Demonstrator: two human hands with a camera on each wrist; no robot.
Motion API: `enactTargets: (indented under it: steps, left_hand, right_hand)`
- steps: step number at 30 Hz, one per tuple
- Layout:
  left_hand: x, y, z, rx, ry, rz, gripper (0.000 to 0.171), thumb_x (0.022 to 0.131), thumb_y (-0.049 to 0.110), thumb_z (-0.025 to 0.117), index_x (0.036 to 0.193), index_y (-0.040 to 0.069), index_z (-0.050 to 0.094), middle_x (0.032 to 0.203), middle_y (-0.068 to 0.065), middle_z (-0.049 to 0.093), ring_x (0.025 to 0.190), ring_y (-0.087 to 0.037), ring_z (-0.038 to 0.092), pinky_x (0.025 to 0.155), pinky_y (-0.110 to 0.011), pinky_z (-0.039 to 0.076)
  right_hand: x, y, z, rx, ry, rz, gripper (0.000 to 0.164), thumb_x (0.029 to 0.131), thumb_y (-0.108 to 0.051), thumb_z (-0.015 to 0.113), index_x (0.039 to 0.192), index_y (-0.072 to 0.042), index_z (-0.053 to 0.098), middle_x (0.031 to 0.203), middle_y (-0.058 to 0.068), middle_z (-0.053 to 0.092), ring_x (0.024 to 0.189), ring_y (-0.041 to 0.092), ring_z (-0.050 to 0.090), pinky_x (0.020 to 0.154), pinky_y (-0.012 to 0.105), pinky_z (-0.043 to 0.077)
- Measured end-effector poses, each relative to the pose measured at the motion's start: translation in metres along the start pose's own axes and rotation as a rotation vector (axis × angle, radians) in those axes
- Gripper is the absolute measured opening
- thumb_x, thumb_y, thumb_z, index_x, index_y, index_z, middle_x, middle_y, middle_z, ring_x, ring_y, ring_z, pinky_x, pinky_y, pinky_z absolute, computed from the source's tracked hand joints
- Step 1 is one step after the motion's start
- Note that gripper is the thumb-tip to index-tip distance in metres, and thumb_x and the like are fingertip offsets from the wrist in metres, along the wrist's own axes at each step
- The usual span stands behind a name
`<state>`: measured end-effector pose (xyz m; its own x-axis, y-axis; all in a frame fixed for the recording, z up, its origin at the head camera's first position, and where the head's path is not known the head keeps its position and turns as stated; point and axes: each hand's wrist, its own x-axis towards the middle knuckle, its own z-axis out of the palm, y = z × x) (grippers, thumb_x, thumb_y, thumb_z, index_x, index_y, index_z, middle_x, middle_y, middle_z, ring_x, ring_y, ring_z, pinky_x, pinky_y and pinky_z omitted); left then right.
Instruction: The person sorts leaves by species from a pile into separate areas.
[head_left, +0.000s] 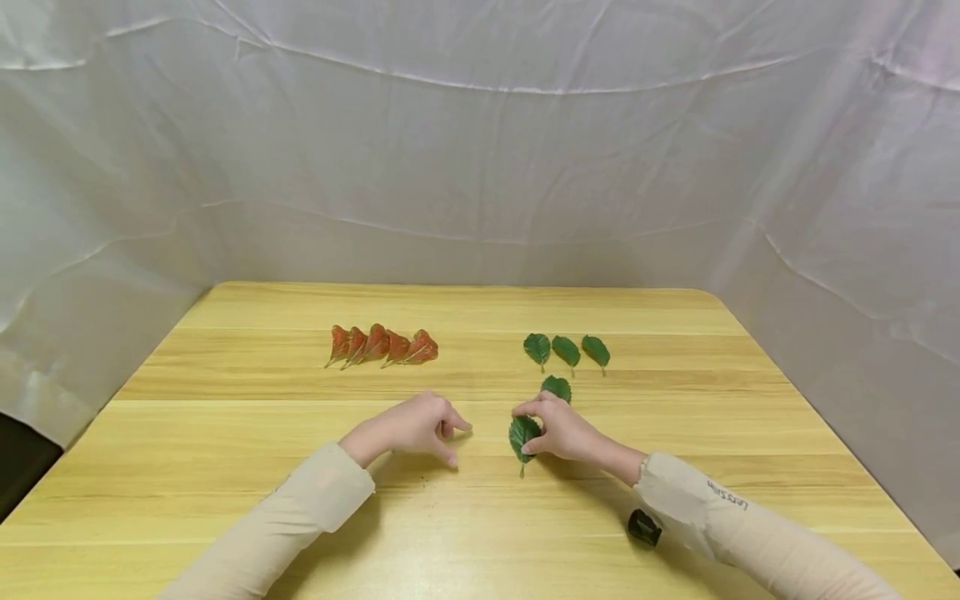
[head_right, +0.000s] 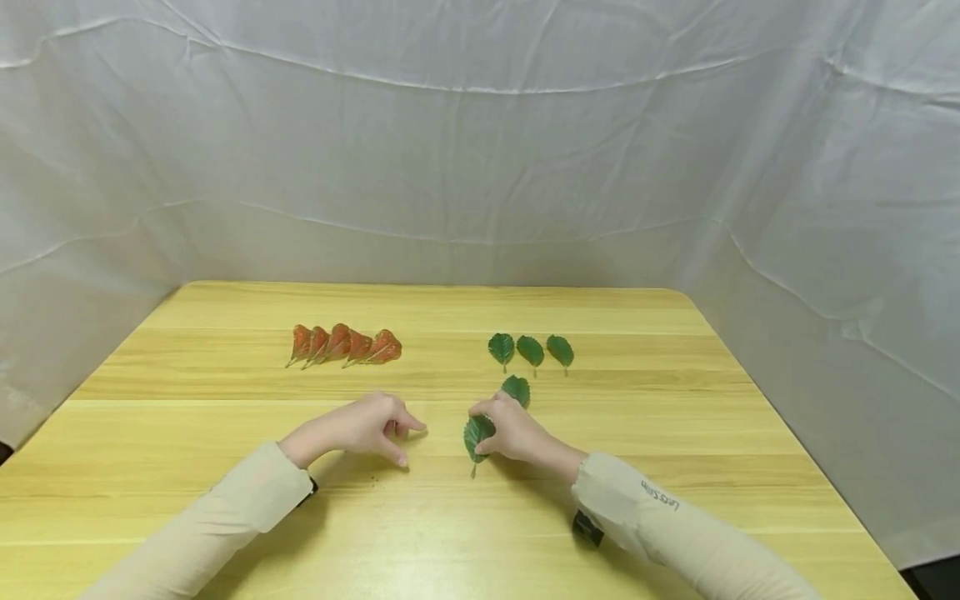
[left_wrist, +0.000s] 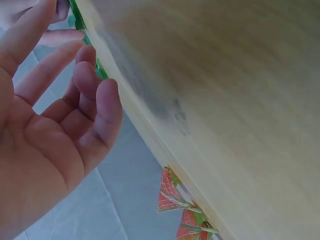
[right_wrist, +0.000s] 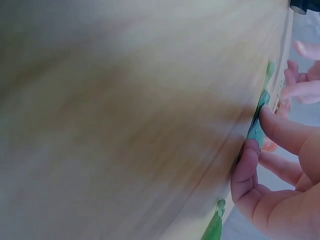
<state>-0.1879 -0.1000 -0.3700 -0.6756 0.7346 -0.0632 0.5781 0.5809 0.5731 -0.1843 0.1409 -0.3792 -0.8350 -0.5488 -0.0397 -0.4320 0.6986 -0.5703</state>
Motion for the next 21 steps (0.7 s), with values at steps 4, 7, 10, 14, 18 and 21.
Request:
enactTargets:
  steps: [4,7,10,14,18,21]
  left_hand:
    - [-0.0005,0.0,0.0013,-0.005,-0.03,-0.007,0.046,0.066,0.012,0.079,0.107,-0.003,0.064,0.055,0.004,0.047,0.048,-0.004,0.031,0.048,-0.018,0.032]
    - [-0.0005,0.0008,0.0025,0.001,-0.038,-0.022,0.046,0.065,0.01,0.079,0.106,-0.003,0.064,0.054,0.004,0.043,0.048,-0.005,0.03,0.047,-0.018,0.03]
    - [-0.0001,0.0009,0.0044,0.009,-0.047,-0.039,0.045,0.064,0.007,0.079,0.106,-0.003,0.064,0.053,0.004,0.04,0.048,-0.005,0.028,0.047,-0.018,0.028]
    - [0.0003,0.0012,0.0054,0.022,-0.052,-0.056,0.044,0.064,0.005,0.079,0.105,-0.003,0.065,0.054,0.005,0.041,0.048,-0.005,0.029,0.048,-0.018,0.029]
    - [0.0004,0.0017,0.005,0.032,-0.049,-0.048,0.044,0.063,0.005,0.079,0.105,-0.003,0.065,0.053,0.004,0.041,0.048,-0.005,0.028,0.048,-0.018,0.028]
    - [0.0002,0.0019,0.0049,0.031,-0.051,-0.035,0.044,0.064,0.005,0.079,0.105,-0.003,0.065,0.052,0.004,0.04,0.047,-0.005,0.027,0.047,-0.017,0.028]
  right_hand:
    - [-0.0001,-0.0003,-0.0001,0.0,0.001,0.001,0.049,0.071,-0.006,0.074,0.115,0.003,0.057,0.103,0.016,0.049,0.059,0.011,0.045,0.059,0.025,0.042]
    - [0.0,0.0002,0.0003,-0.003,-0.001,-0.005,0.048,0.07,-0.006,0.075,0.114,0.002,0.058,0.101,0.015,0.048,0.059,0.011,0.045,0.06,0.026,0.042]
    - [0.0003,0.0006,0.0009,-0.007,-0.001,-0.015,0.046,0.07,-0.006,0.075,0.112,0.001,0.058,0.101,0.015,0.047,0.059,0.011,0.045,0.062,0.028,0.042]
    - [0.0005,0.0007,0.0012,-0.004,0.009,-0.017,0.044,0.069,-0.006,0.076,0.109,0.0,0.058,0.104,0.017,0.048,0.06,0.011,0.046,0.065,0.03,0.043]
    - [0.0003,0.0009,0.0008,-0.013,0.023,-0.008,0.042,0.067,-0.008,0.077,0.104,-0.003,0.057,0.1,0.016,0.05,0.065,0.014,0.049,0.065,0.032,0.044]
    - [0.0003,0.0013,0.0006,-0.031,0.026,-0.012,0.041,0.065,-0.01,0.079,0.099,-0.004,0.056,0.092,0.01,0.052,0.073,0.017,0.05,0.066,0.032,0.044]
